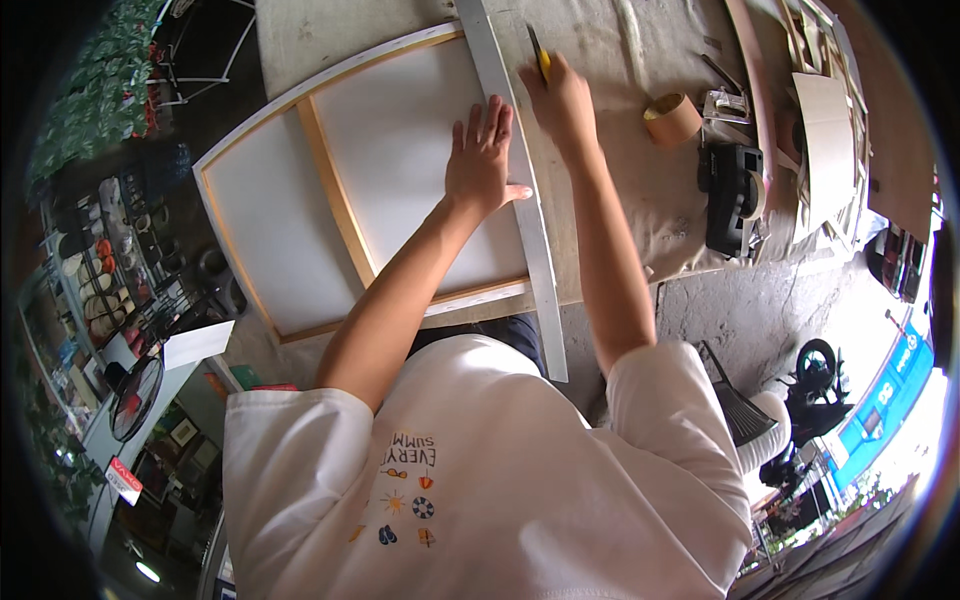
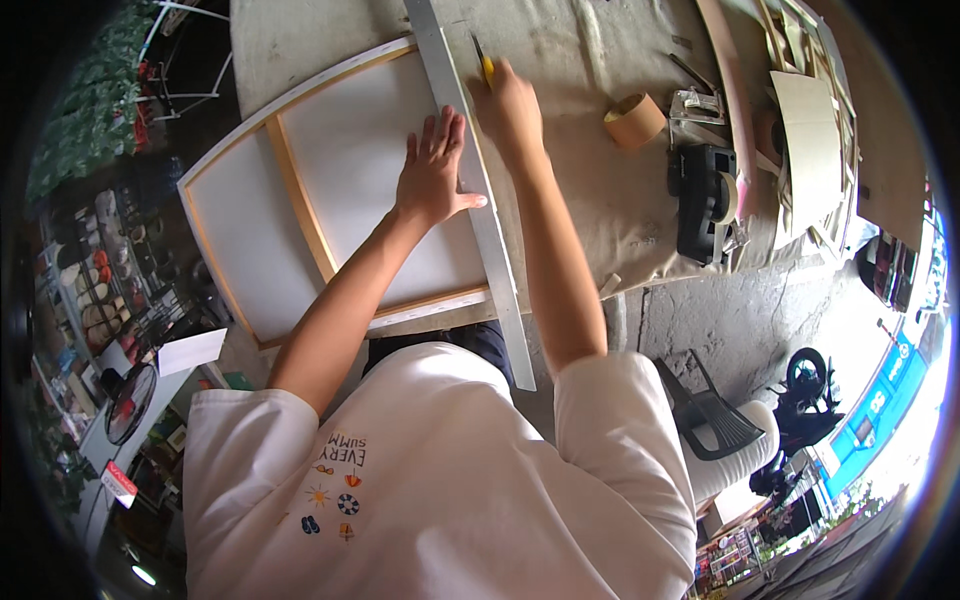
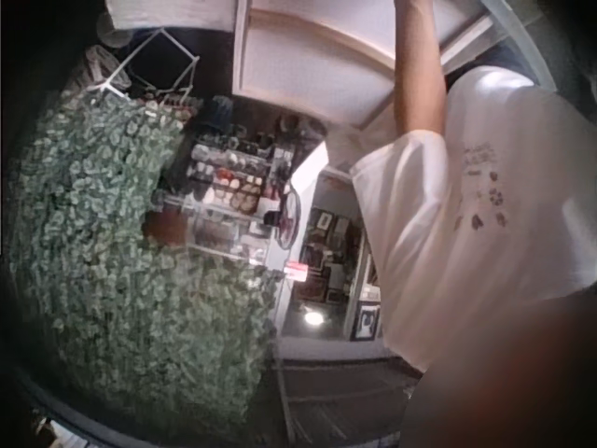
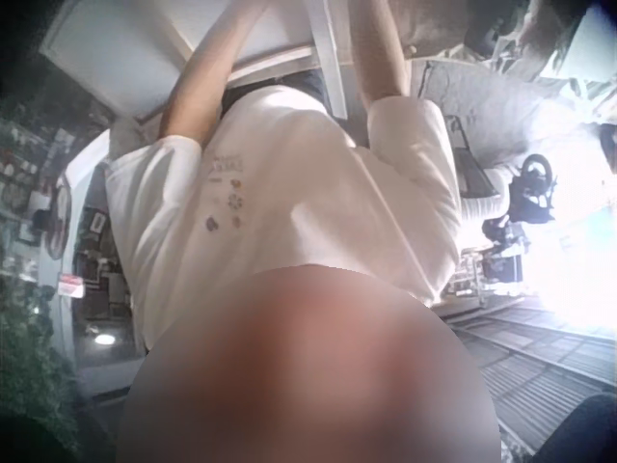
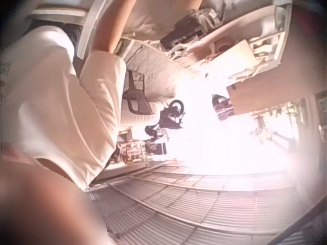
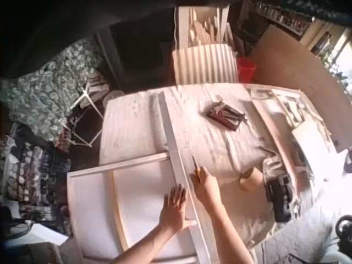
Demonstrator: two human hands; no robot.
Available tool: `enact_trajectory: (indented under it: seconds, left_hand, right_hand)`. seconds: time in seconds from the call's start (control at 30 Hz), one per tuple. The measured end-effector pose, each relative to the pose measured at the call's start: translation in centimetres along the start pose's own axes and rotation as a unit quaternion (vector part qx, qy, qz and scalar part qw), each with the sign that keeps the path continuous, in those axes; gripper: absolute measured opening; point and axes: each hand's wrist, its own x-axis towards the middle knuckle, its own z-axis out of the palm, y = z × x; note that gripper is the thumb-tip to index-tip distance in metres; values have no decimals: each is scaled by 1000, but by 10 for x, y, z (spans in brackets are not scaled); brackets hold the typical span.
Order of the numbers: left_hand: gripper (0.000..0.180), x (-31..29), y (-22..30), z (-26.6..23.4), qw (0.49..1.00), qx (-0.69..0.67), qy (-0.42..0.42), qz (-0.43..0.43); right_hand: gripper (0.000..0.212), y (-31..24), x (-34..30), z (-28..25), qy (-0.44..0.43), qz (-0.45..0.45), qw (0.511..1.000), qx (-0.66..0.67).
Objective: The person uses a utility knife to trim a white backing board along the edges of a wooden picture frame. They then flip the frame to reveal a colorful painting and place it among other framed artworks in the shop.
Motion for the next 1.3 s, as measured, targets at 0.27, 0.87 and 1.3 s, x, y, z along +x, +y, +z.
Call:
enact_trajectory:
  seconds: [0.27, 0.87, 1.3]
  left_hand:
    - [131, 0, -10, 4, 994, -108, 5, 28]
    - [129, 4, -6, 3, 995, -84, 4, 51]
    - [131, 2, 11, -11, 998, 27, -49, -27]
  right_hand:
    - [50, 42, -284, -42, -51, 49, 991, -112]
    - [75, 60, -315, -23, -54, 47, 990, -124]
    - [35, 45, -190, -49, 27, 73, 994, 72]
